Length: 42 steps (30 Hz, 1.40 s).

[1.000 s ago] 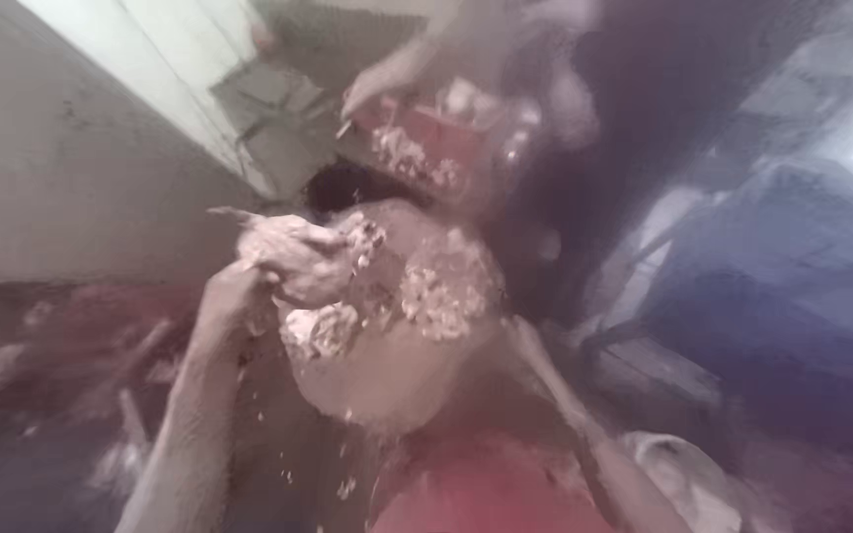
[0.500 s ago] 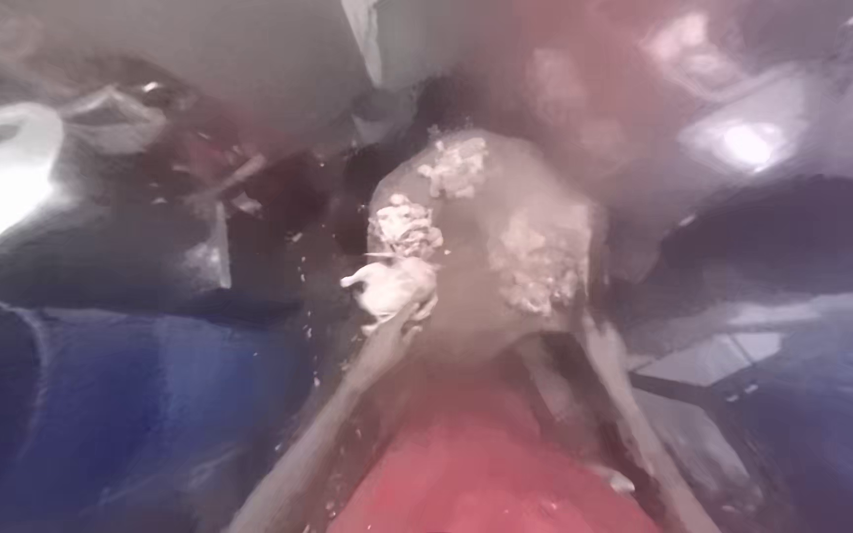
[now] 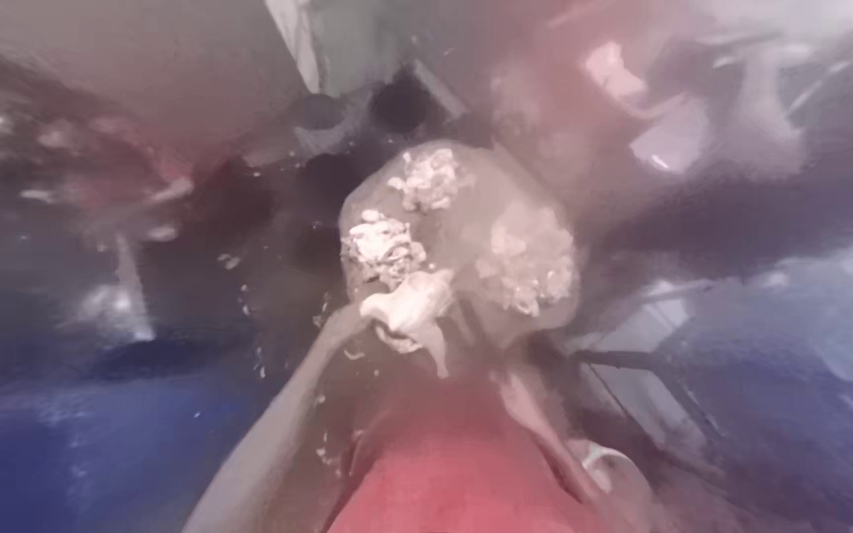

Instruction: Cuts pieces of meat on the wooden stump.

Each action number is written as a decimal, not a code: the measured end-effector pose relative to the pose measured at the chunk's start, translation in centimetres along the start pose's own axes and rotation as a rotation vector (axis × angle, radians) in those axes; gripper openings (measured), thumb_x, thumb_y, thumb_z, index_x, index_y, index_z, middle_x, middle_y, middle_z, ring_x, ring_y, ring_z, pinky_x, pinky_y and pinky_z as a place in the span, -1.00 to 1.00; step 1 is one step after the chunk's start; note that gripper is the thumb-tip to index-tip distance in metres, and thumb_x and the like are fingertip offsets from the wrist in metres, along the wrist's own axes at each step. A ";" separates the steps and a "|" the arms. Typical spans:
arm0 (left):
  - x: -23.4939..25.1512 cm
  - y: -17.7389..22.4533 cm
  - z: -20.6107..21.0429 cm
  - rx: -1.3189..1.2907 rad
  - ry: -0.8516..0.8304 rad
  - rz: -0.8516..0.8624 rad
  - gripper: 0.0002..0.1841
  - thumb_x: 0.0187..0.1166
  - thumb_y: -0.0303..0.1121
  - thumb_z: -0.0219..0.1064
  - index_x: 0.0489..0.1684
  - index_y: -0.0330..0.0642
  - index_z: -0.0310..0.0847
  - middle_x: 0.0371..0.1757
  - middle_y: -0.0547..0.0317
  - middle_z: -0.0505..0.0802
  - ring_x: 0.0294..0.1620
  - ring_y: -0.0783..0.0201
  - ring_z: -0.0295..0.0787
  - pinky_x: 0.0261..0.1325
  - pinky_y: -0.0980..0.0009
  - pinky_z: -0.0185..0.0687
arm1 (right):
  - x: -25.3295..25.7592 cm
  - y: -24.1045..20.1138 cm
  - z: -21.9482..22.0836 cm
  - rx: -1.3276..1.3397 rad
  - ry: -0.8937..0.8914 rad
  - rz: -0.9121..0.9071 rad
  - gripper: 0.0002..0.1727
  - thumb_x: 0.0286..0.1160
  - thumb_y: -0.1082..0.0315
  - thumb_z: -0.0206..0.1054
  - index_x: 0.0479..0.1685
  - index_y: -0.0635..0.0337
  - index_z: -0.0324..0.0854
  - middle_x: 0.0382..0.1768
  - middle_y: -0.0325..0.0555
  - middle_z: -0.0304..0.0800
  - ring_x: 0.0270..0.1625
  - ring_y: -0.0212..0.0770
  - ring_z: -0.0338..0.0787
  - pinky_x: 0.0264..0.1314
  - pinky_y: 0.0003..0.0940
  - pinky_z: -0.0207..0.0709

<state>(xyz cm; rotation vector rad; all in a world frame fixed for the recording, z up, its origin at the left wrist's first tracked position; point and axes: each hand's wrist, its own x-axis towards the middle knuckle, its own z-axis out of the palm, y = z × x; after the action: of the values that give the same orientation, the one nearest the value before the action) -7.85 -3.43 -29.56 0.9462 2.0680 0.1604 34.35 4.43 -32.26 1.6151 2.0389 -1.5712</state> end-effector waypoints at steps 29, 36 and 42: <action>-11.4 10.4 8.2 -1.228 -0.313 -0.111 -0.83 0.73 -0.43 0.05 -0.14 -0.16 0.59 -0.40 0.25 0.79 -0.40 0.37 0.74 -0.25 0.39 0.74 | -3.0 2.3 -4.1 0.112 -0.237 0.081 -0.34 0.73 -0.20 0.13 0.45 0.19 0.55 0.12 0.09 0.83 0.15 -0.05 0.84 0.32 0.03 0.68; -5.6 4.8 11.3 -0.603 -0.128 -0.033 -0.61 0.71 -0.18 0.28 0.34 -0.25 0.59 -0.01 0.06 0.82 -0.09 0.28 0.76 0.10 0.23 0.72 | -1.0 0.9 -5.0 0.128 -0.024 -0.075 -0.42 0.83 -0.15 -0.11 0.25 0.11 0.61 -0.31 -0.12 0.67 -0.34 -0.23 0.68 -0.23 -0.16 0.66; -6.7 4.4 10.6 -0.514 -0.114 0.066 -0.50 0.63 -0.30 0.38 0.49 -0.34 0.47 0.24 -0.13 0.78 0.24 0.16 0.75 0.40 0.15 0.63 | -1.1 -11.8 -3.4 -0.292 -0.316 -0.383 -0.35 0.85 -0.17 -0.14 0.42 0.17 0.57 0.10 0.12 0.80 0.18 0.01 0.80 0.34 0.07 0.60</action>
<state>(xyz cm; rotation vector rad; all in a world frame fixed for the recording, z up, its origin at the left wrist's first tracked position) 4.93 -7.06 -30.25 0.6845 1.7646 0.6252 27.43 7.35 -22.51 0.8544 2.3467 -1.4244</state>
